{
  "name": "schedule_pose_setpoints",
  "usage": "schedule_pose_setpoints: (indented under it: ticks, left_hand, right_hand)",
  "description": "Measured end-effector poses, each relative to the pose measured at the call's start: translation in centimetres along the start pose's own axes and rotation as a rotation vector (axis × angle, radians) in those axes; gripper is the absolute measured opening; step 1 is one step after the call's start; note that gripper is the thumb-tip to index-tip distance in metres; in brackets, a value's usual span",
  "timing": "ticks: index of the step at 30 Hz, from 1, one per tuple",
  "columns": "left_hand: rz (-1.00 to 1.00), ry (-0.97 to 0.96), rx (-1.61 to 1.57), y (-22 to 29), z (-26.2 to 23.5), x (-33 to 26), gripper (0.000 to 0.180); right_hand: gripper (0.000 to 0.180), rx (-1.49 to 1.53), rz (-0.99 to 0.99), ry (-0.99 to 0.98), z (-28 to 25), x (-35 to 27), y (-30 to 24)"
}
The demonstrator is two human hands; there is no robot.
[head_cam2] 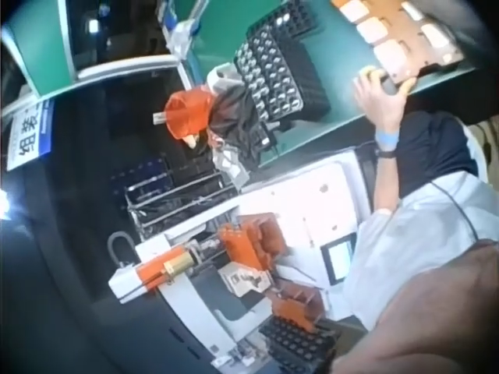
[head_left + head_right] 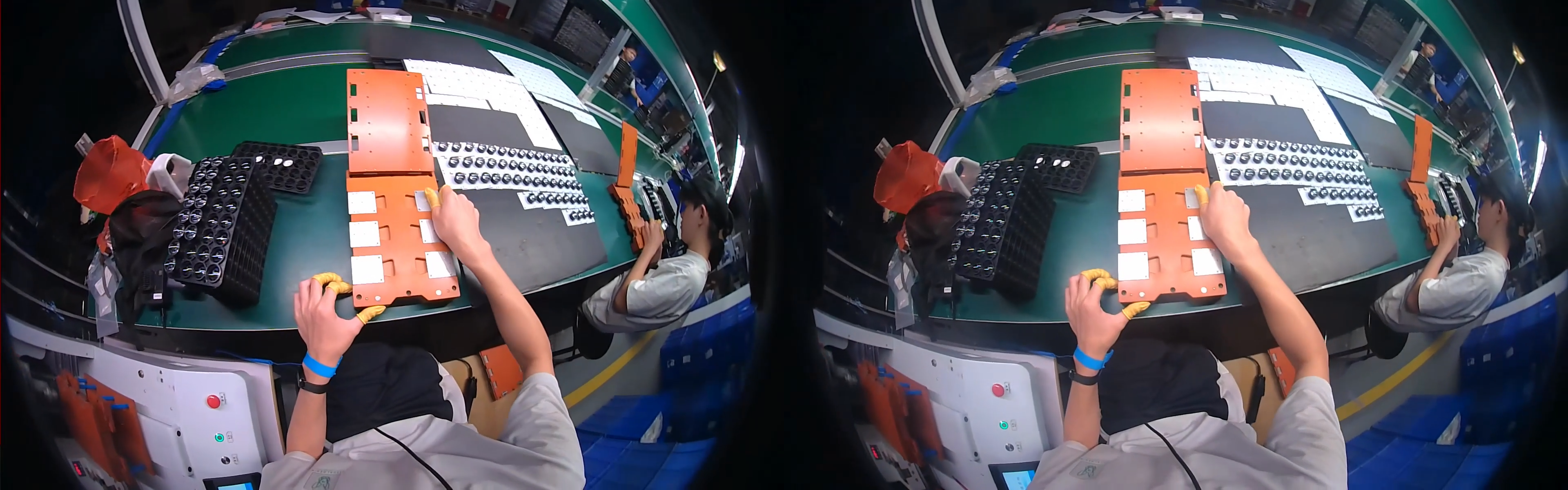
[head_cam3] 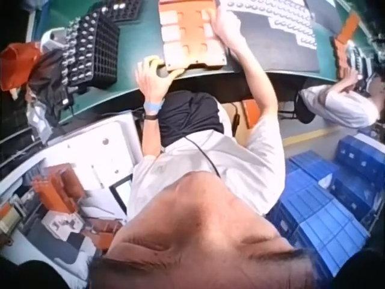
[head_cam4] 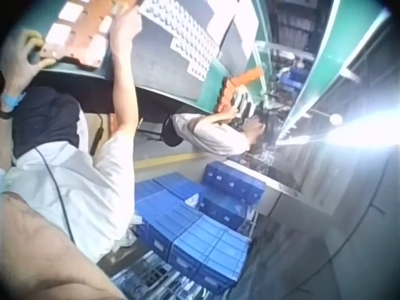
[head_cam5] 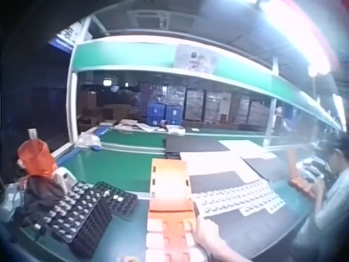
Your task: Assembling small electronic components onto an orange fixture and then loading it into a processing machine for testing or pressing.
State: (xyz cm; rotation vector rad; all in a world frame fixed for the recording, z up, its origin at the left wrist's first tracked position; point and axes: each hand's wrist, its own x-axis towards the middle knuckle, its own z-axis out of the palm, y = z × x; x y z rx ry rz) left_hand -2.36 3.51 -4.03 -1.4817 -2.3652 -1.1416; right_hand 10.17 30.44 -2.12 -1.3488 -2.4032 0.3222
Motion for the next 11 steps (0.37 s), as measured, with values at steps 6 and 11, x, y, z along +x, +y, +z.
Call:
schedule_pose_setpoints:
  ticks: [6,11]
  left_hand:
    - [0.005,0.004,-0.004,0.1,0.3,-0.2,0.059]
    - [-0.01,-0.001,-0.012,0.3,-0.1,-0.3,0.055]
  right_hand:
    - [0.03,0.201,-0.039,0.077,-1.8,0.2,0.0]
    - [0.026,0.183,-0.022,0.034,-6.5,0.8,0.5]
